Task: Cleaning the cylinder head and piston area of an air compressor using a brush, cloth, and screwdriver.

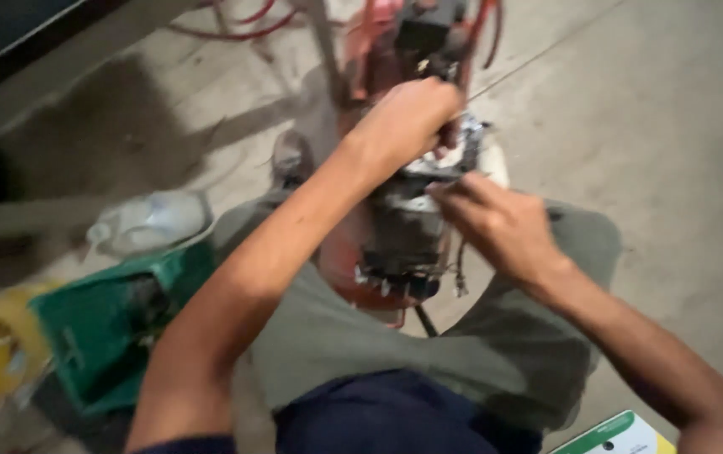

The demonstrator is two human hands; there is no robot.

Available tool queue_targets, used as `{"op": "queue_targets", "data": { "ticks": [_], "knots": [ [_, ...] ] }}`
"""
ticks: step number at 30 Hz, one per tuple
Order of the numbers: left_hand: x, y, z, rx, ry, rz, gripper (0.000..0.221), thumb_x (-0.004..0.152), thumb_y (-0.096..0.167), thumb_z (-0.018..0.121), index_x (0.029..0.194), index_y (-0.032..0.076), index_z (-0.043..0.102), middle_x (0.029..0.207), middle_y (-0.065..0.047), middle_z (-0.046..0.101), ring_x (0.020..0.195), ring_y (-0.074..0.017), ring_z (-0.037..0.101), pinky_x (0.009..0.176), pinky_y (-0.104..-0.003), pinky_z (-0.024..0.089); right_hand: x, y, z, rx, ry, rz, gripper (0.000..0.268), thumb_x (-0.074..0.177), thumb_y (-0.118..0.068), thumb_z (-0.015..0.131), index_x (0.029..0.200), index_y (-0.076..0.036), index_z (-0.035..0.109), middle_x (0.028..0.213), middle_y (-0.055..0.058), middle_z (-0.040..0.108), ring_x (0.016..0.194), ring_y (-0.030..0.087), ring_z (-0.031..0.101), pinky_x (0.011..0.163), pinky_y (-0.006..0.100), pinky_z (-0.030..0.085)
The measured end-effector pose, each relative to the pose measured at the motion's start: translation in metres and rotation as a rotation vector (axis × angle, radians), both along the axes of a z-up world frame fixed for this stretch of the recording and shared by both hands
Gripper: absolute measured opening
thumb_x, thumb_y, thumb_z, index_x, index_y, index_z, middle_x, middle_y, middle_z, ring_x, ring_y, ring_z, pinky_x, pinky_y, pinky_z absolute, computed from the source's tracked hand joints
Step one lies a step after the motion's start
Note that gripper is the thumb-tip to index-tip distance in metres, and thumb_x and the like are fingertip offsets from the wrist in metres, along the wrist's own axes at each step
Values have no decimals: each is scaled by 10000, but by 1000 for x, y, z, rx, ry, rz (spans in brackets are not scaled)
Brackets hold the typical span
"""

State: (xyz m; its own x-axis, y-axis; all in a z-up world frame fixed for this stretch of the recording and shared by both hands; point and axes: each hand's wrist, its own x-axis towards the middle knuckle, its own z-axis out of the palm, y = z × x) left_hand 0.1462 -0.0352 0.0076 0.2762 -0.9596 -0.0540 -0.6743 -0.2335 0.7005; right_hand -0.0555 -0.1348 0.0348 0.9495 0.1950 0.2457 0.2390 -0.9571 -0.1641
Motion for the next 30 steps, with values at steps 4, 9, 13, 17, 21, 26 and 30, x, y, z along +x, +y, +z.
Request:
{"op": "queue_targets", "data": {
  "ticks": [4, 9, 13, 17, 21, 26, 30],
  "knots": [
    [-5, -1, 10, 57, 85, 1, 333, 611, -152, 600, 667, 139, 752, 606, 44, 743, 652, -123, 760, 650, -346, 577, 5, -3, -7, 44, 107, -68, 191, 1022, -188, 713, 1205, -191, 766, 963, 1, 619, 744, 196, 630, 436, 387, 425],
    [-3, -3, 10, 97, 25, 4, 313, 660, -106, 626, 717, 164, 772, 691, -11, 752, 724, -273, 749, 676, -430, 564, 19, 13, -13, -14, 47, -65, 129, 1027, -155, 670, 1123, -228, 717, 1020, 9, 610, 811, 208, 686, 422, 380, 413],
    [-2, 1, 14, 103, 88, 7, 310, 659, -120, 590, 711, 143, 746, 619, 45, 742, 663, -168, 753, 674, -377, 566, -19, -27, -11, -58, 60, -91, 218, 1017, -255, 759, 1234, -242, 740, 1020, -23, 664, 696, 142, 647, 411, 335, 459],
    [-5, 0, 10, 100, 42, -10, 299, 683, -117, 665, 700, 153, 792, 647, 34, 757, 710, -189, 769, 691, -408, 586, -1, -6, -5, -50, 110, -84, 253, 1013, -194, 745, 1266, -207, 734, 1005, -7, 643, 719, 159, 641, 392, 337, 398],
    [-2, 0, 16, 107, 21, 24, 294, 674, -131, 644, 732, 119, 786, 710, -28, 760, 716, -275, 748, 678, -448, 567, 23, 7, -14, 14, 111, -23, 128, 1019, -182, 693, 1136, -186, 744, 1115, 44, 650, 784, 225, 688, 423, 381, 455],
    [-2, 1, 20, 116, 105, 17, 302, 712, -146, 624, 712, 118, 769, 629, 22, 744, 646, -173, 750, 694, -386, 588, -19, -45, -5, -66, 123, -56, 256, 1023, -203, 736, 1279, -224, 743, 1008, 0, 677, 681, 116, 605, 396, 288, 433],
    [-5, 2, 21, 126, 71, 12, 285, 722, -128, 648, 718, 127, 776, 639, 18, 748, 655, -182, 750, 684, -400, 584, -9, -31, -14, -24, 99, -44, 247, 1012, -192, 756, 1256, -229, 745, 1034, -12, 664, 772, 147, 656, 440, 317, 419]
  ]
}}
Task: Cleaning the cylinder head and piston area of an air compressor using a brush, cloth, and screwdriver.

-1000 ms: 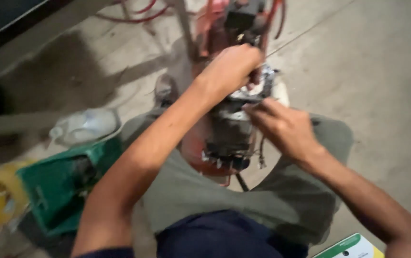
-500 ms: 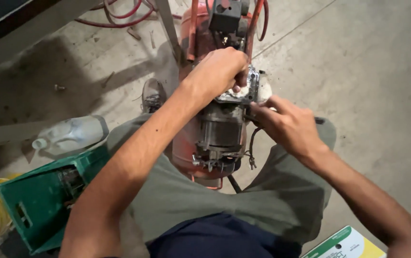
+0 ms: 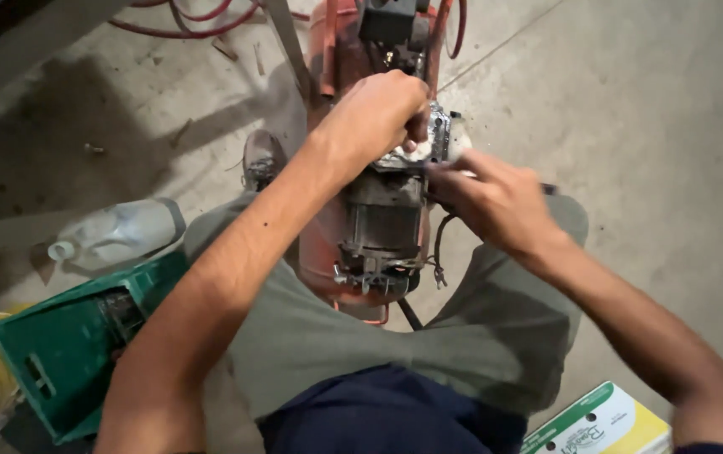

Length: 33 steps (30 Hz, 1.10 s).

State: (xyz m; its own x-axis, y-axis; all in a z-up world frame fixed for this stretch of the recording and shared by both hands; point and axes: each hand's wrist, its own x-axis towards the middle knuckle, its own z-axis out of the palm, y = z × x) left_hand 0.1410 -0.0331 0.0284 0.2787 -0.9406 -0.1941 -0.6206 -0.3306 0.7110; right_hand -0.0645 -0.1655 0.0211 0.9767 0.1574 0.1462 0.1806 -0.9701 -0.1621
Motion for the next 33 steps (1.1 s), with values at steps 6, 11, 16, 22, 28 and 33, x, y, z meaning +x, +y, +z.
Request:
{"op": "queue_targets", "data": {
  "ticks": [6, 11, 16, 22, 28, 33],
  "knots": [
    [2, 1, -2, 27, -4, -8, 316, 665, -134, 586, 708, 126, 760, 630, 14, 732, 653, -219, 730, 646, -414, 553, 21, 1, 0, 81, 7, 74, 191, 994, -155, 741, 1180, -199, 734, 1083, 2, 686, 773, 152, 667, 442, 299, 434],
    [1, 4, -1, -27, 51, 1, 266, 724, -144, 571, 716, 81, 712, 674, -9, 766, 656, -154, 768, 713, -392, 592, 0, -84, 16, -9, 97, -78, 72, 1038, -97, 765, 1070, -71, 824, 928, 87, 789, 560, 119, 661, 395, 205, 563],
    [-1, 6, 9, -57, 60, 2, 219, 803, -142, 637, 735, 48, 723, 732, -36, 777, 635, -133, 769, 739, -362, 619, 23, -97, 18, 129, 22, 21, 142, 999, -188, 814, 1141, -197, 816, 1088, 72, 786, 904, 211, 699, 734, 358, 526],
    [-3, 2, -24, 102, -144, 5, 157, 845, 137, 775, 760, 268, 794, 789, 1, 783, 871, -282, 766, 814, -441, 626, 60, -53, -9, 333, -174, 322, 305, 1113, -261, 485, 1032, -212, 776, 1048, 30, 730, 983, 239, 693, 1104, 508, 430],
    [-3, 10, 13, -59, 9, 20, 220, 791, -163, 648, 735, 37, 720, 814, -73, 770, 768, -210, 765, 737, -392, 622, 93, -86, 7, 127, -124, 401, 212, 1017, 82, 694, 1007, -103, 796, 1053, 83, 745, 1009, 279, 655, 1122, 506, 484],
    [-14, 23, 7, -89, -144, -46, 213, 823, -136, 703, 906, 43, 784, 912, -89, 678, 866, -261, 695, 800, -432, 630, 81, -75, -2, 254, 6, 503, 164, 918, -40, 789, 1058, -126, 776, 1079, 60, 756, 1038, 235, 694, 1149, 528, 485]
  ]
}}
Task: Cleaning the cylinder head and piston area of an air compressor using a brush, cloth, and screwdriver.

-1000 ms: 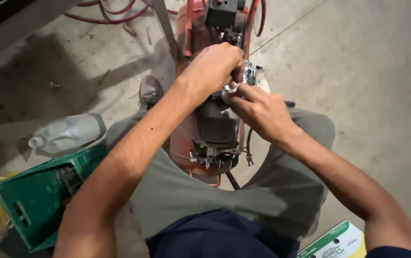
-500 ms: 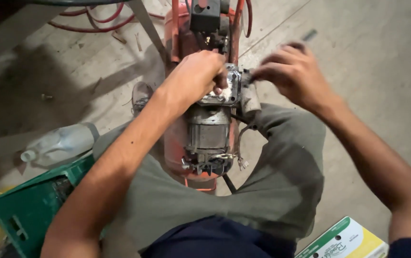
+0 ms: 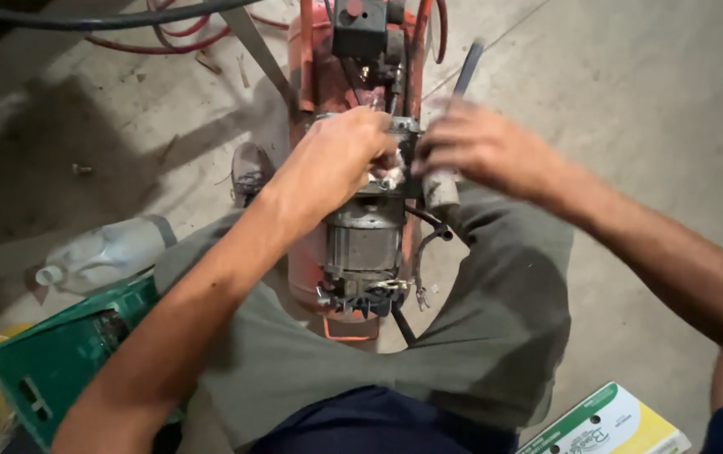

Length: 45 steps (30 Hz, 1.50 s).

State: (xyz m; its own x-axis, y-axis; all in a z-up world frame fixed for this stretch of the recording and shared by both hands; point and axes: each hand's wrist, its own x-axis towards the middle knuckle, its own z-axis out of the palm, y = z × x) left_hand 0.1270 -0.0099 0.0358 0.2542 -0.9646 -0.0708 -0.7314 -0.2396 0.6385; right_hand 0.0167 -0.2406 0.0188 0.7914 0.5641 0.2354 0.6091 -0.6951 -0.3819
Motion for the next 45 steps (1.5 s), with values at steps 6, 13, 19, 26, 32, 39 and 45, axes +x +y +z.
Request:
{"op": "queue_targets", "data": {
  "ticks": [6, 13, 19, 26, 32, 39, 45],
  "knots": [
    [-32, 16, -4, 30, -398, 28, 284, 956, 348, 644, 1102, 117, 718, 1096, -73, 683, 992, -197, 619, 879, -374, 501, -4, -7, 7, -14, 11, -43, 155, 1002, 29, 644, 1015, -84, 750, 1060, 90, 726, 1040, 263, 681, 1241, 556, 403],
    [-45, 11, -25, -255, -396, 264, 204, 984, 235, 753, 922, 126, 592, 899, -59, 603, 828, -246, 555, 759, -372, 445, 1, -26, 5, 58, -84, -117, 288, 1035, 144, 575, 970, -63, 764, 1012, 103, 718, 925, 290, 637, 1206, 580, 438],
    [-42, 20, -24, -175, -521, 108, 574, 823, -145, 688, 1289, 190, 672, 983, -90, 545, 843, -248, 539, 802, -381, 507, -5, -28, 2, 60, -91, -132, 254, 1039, 123, 605, 968, -56, 772, 1019, 115, 729, 921, 283, 654, 1193, 586, 457],
    [-49, 18, -36, -327, -444, 202, 292, 937, 375, 821, 1015, 118, 705, 955, -56, 615, 857, -204, 597, 751, -330, 531, -6, -46, -13, -3, -132, -216, 184, 1024, 106, 734, 971, -62, 785, 1027, 115, 746, 963, 268, 663, 1223, 579, 465],
    [-51, 14, -64, -518, -421, 360, 119, 1010, 250, 693, 1045, 141, 727, 832, -33, 556, 846, -239, 636, 860, -365, 543, -18, 12, -8, 247, -80, -123, 307, 1101, -124, 496, 953, -95, 764, 1022, 111, 716, 999, 337, 678, 1130, 609, 461],
    [-52, 10, -54, -497, -393, 389, 65, 1016, 166, 678, 1007, 127, 728, 789, -14, 524, 793, -219, 605, 815, -339, 543, -5, -7, -19, 103, -153, -48, 357, 1129, -169, 458, 924, -89, 739, 1024, 108, 698, 1004, 330, 675, 1144, 602, 454],
    [-56, 10, -53, -496, -495, 369, 73, 1024, 168, 674, 1008, 125, 731, 790, -21, 512, 766, -209, 572, 775, -329, 522, -3, -10, -11, 165, -58, 4, 504, 1146, -302, 287, 1017, -58, 709, 1048, 151, 659, 980, 381, 638, 1076, 635, 464]
  ]
}}
